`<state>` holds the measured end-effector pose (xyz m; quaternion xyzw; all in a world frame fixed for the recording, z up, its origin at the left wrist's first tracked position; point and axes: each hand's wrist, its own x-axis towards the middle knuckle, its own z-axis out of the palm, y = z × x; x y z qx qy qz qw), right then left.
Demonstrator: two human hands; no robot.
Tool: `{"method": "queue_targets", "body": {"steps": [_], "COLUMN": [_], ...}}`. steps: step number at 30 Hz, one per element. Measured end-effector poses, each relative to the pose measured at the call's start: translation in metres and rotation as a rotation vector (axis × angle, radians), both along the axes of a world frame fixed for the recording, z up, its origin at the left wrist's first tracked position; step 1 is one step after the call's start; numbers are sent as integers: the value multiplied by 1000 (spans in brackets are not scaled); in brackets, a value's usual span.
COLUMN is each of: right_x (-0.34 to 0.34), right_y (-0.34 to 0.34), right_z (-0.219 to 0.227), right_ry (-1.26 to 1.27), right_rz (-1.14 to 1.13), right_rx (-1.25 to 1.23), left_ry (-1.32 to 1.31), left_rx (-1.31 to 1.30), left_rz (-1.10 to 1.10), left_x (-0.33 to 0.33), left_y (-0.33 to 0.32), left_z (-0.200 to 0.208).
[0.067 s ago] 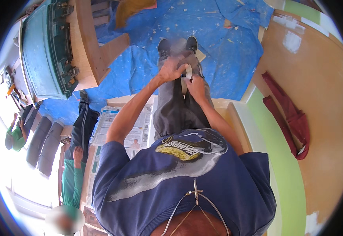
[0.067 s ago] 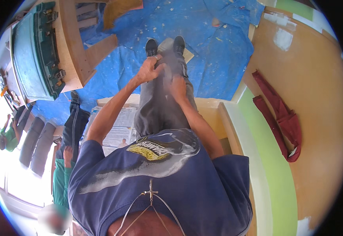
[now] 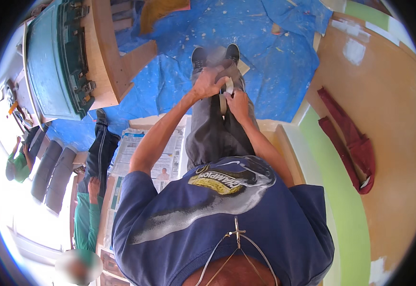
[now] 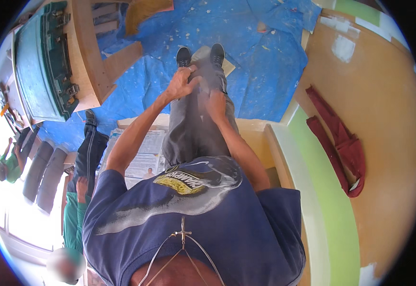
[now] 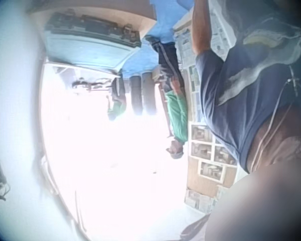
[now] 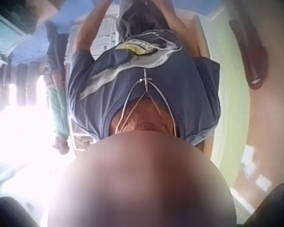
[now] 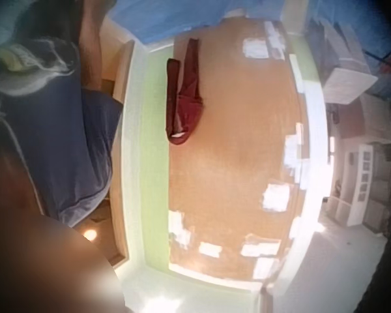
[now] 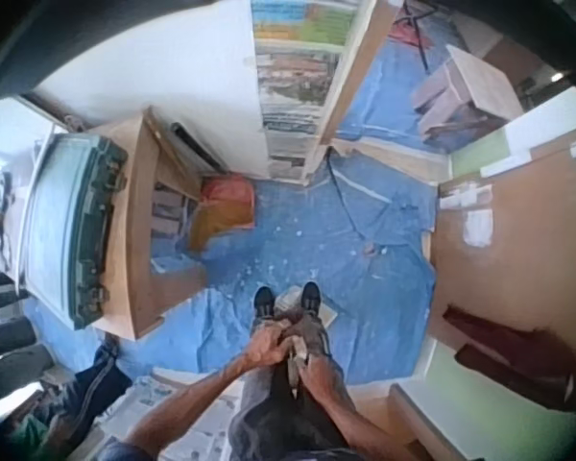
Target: The person handles a curved wooden trim piece, applies masking tape to its edge, and fits it into the top frame of a wooden cabinet. The person also moves around the room and briefly opens a drawer.
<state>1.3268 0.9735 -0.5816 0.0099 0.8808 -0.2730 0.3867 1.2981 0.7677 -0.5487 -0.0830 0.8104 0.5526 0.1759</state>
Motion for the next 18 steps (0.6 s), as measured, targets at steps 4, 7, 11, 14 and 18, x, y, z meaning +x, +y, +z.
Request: {"method": "queue_targets", "body": {"steps": [4,7,11,14,18], "right_x": [-13,-17,-12,-11,-20], "right_y": [-3,-2,-7,-11,-18], "right_z": [-3,10,21,17,0], "right_ry": [5,-103,63,-118,-89], "right_rz": [23,-51,298,77,518], "right_rx": [-84,-220,-110,-131,65], "left_ry": [60,31,-23,-38,40], "left_rx": [-29,-1,-31,115,61], "left_rz": [-1,74,259,464,565], "left_x": [-10,-11,-4,8,19], "left_y": [-11,-22,-40,-60,-90], "left_z": [-9,-12,0,24,56]}}
